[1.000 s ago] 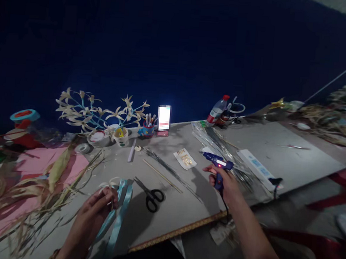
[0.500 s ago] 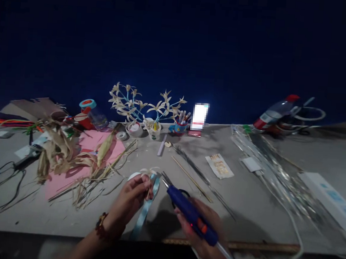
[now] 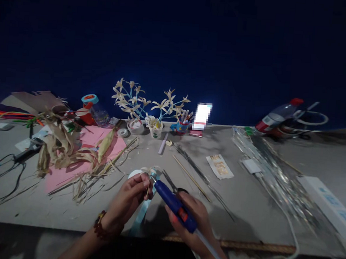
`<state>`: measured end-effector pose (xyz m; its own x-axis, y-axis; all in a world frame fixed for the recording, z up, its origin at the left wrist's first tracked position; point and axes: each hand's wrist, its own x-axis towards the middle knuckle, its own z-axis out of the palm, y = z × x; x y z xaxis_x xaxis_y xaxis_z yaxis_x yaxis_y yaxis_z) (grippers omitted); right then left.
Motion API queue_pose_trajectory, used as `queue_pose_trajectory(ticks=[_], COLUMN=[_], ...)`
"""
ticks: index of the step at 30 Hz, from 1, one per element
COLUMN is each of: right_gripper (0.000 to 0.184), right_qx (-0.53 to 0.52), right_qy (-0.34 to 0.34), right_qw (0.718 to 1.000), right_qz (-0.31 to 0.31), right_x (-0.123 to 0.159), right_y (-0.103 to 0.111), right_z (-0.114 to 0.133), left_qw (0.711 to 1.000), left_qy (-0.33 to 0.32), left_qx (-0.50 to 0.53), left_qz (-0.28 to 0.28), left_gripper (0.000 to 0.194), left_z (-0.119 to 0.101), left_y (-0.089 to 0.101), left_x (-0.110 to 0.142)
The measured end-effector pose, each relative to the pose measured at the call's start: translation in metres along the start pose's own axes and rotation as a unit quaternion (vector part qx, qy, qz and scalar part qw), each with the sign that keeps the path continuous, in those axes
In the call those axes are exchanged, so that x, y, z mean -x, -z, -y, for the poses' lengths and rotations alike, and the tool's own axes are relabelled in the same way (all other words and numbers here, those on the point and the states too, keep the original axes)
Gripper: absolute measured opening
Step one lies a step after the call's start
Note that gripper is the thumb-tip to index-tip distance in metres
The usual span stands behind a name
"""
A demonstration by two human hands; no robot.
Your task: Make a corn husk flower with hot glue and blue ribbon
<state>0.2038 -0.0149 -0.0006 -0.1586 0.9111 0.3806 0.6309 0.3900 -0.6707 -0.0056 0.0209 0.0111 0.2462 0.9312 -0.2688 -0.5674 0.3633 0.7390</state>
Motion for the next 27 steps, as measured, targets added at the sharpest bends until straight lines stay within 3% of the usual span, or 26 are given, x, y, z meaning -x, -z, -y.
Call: queue_pose_trajectory(ticks=[16,27], right_gripper=[0.019,0.016], right_qx=[-0.026,-0.031], right_qy=[-0.003,0.021], right_qw=[1.000,0.999], right_qz=[0.016,-0.005], right_x=[0.0006,-0.0031], right_y=[-0.0032,-0.0012], right_z=[-0.0008,0.0048], left_qw=[1.000,1.000], left_qy=[-0.011,-0.007], left_qx=[-0.018,-0.020], left_qz=[0.010,0.010], left_gripper=[0.022,0.020], left_z=[-0.0042,-0.0017], left_y=[-0.0014,-0.0002], left_x=[0.0020,0.0025])
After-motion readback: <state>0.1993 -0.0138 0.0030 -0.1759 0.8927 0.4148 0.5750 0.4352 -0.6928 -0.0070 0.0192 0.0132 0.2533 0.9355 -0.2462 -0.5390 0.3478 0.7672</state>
